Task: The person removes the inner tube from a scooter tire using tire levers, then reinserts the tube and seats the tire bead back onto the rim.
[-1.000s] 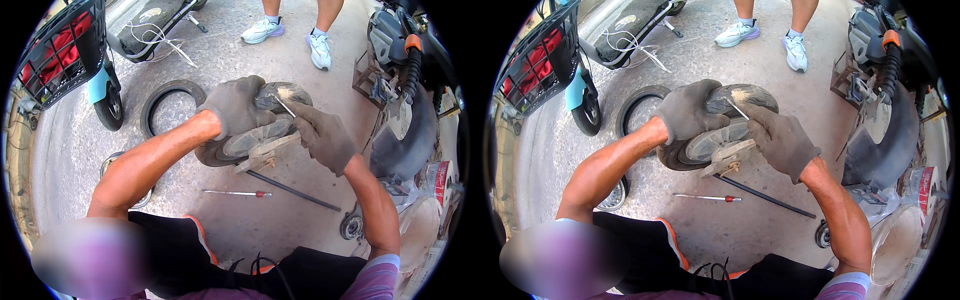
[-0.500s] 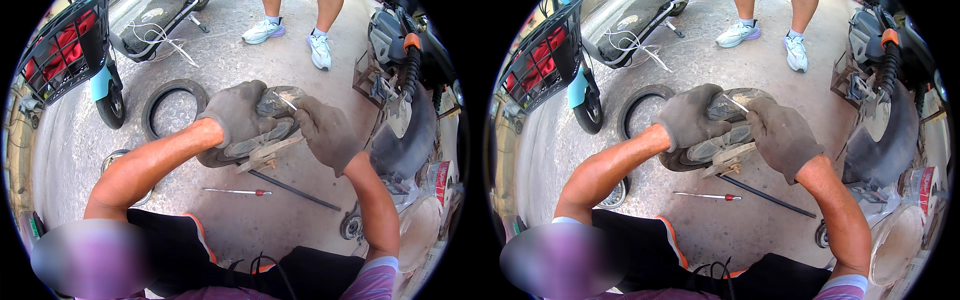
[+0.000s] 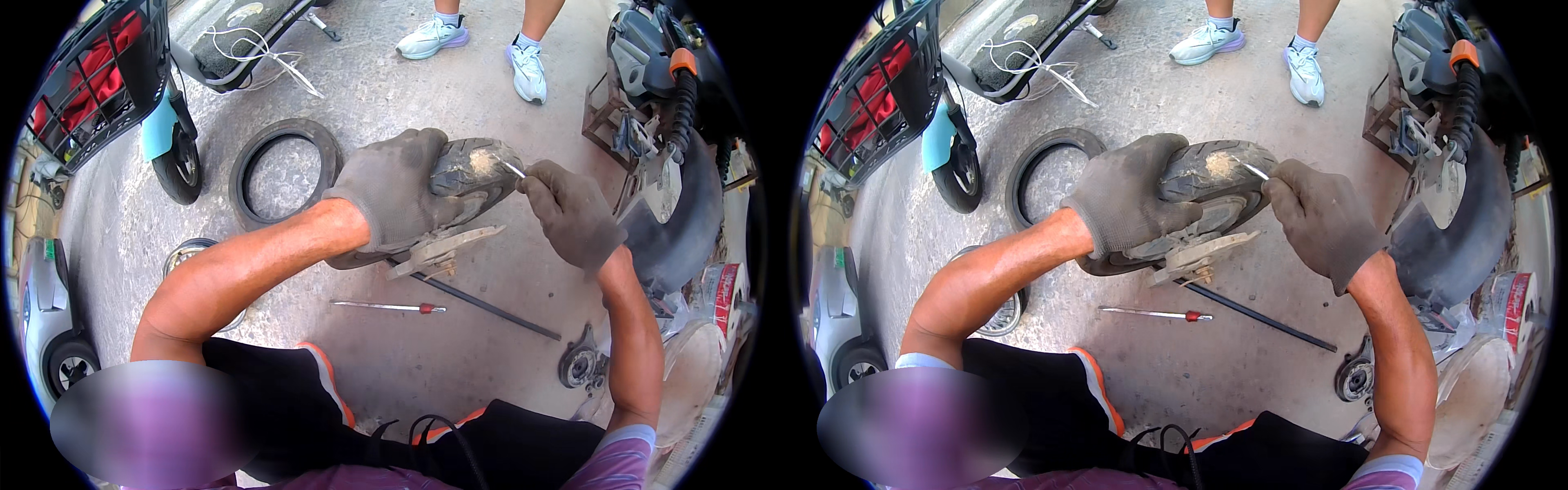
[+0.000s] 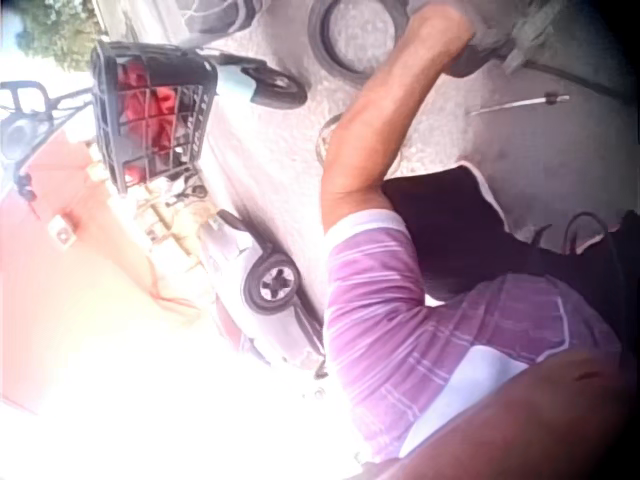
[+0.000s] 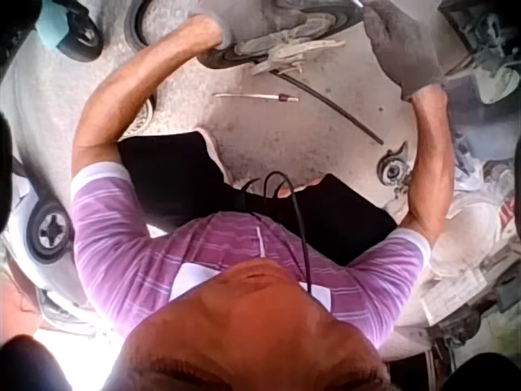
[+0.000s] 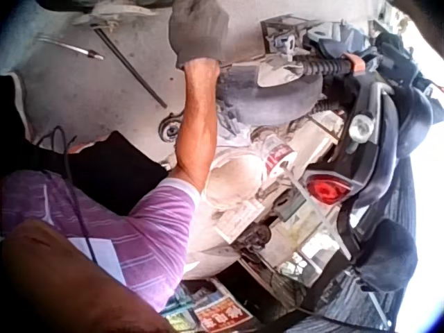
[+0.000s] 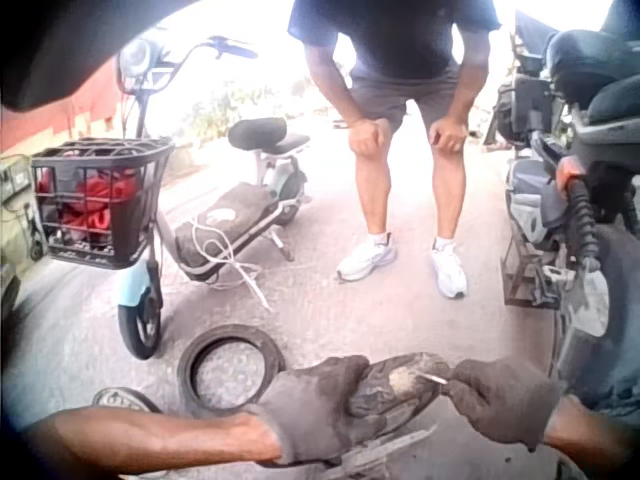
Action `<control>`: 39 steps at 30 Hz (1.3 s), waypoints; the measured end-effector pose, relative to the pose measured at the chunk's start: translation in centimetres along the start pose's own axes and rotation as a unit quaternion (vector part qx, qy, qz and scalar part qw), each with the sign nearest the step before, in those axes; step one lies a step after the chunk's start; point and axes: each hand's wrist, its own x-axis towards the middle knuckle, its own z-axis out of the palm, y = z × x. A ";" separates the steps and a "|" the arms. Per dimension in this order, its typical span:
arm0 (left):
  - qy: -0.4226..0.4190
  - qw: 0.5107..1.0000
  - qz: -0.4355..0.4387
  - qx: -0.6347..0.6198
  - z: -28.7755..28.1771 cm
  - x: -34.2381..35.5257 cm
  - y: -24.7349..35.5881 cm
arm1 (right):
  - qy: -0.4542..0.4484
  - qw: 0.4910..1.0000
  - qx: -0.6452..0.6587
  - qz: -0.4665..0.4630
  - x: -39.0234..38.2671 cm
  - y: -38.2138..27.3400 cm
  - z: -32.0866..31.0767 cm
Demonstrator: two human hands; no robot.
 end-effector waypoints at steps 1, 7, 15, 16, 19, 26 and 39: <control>-0.012 1.000 -0.003 0.002 -0.1 -0.1 0.2 | 0.000 0.999 -0.029 -0.026 0.1 -0.8 0.0; -0.018 1.000 -0.005 -0.007 0.0 -0.6 0.5 | 0.001 0.995 -0.080 -0.051 0.0 -1.8 0.9; -0.004 1.000 0.001 0.000 -0.2 -0.7 -0.8 | 0.046 0.996 -0.019 0.068 -1.2 4.3 1.1; -0.001 1.000 0.000 0.004 -0.2 -0.2 -0.7 | 0.028 0.998 -0.021 0.050 -1.1 2.7 1.0; -0.026 1.000 -0.014 -0.003 -0.3 -0.1 0.1 | 0.024 0.997 -0.045 -0.051 -0.5 -0.9 1.1; -0.013 1.000 0.001 -0.010 0.0 -0.3 0.2 | 0.041 0.994 -0.078 -0.068 -0.3 -1.1 1.8; -0.015 1.000 0.001 0.005 0.1 -0.1 0.0 | 0.024 0.997 -0.031 -0.060 -0.5 -1.1 1.4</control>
